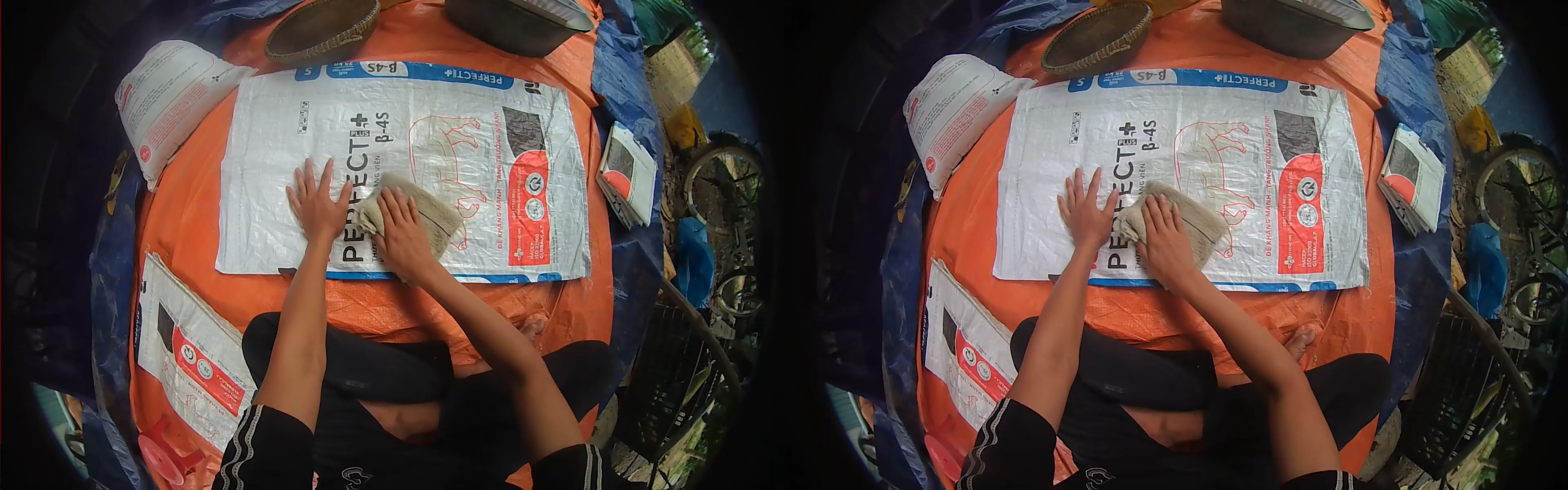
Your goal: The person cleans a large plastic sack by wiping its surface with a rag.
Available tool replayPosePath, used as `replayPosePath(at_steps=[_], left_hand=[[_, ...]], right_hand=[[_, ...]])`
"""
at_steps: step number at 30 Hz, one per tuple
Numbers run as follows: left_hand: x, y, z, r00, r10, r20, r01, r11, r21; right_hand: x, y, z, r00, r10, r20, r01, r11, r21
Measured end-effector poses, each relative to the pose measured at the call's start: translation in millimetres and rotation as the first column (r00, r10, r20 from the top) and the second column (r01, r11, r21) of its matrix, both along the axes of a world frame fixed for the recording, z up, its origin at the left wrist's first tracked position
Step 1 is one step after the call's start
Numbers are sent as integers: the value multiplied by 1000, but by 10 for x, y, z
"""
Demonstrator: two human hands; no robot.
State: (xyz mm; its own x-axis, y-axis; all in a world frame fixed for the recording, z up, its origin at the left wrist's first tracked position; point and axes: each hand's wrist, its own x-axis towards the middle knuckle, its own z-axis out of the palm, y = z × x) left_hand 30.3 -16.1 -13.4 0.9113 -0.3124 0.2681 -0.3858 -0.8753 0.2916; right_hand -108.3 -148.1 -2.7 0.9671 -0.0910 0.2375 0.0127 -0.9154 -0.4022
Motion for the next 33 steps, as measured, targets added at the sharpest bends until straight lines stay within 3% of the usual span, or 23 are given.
replayPosePath(at_steps=[4, 10, 19, 22, 24, 27, 33], left_hand=[[3, 1, 0, 1000, -5, 22, 5, 1000, 3], [1, 5, -17, 1000, -1, -5, 1, 1000, 22], [22, 8, -15, 1000, -14, -12, 14, 999, 40], [23, 6, -11, 1000, -18, -10, 18, 999, 45], [13, 1, 7, 999, -7, -31, 9, 999, 42], [-13, 12, 15, 999, -8, -38, 10, 999, 36], [-13, 13, 69, 999, -8, -51, 9, 1000, 22]], right_hand=[[419, -131, -64, 999, -51, 19, 52, 997, -54], [557, -569, -143, 950, -313, 17, 313, 949, -28], [-221, -2075, -250, 833, -552, 37, 545, 808, -224], [-514, -2617, -214, 723, -690, -32, 652, 697, -300], [-687, -2912, -159, 663, -742, -95, 678, 650, -342], [-835, -3166, -188, 668, -740, -73, 656, 633, -412], [-790, -3231, -61, 528, -843, -104, 817, 537, -210]])
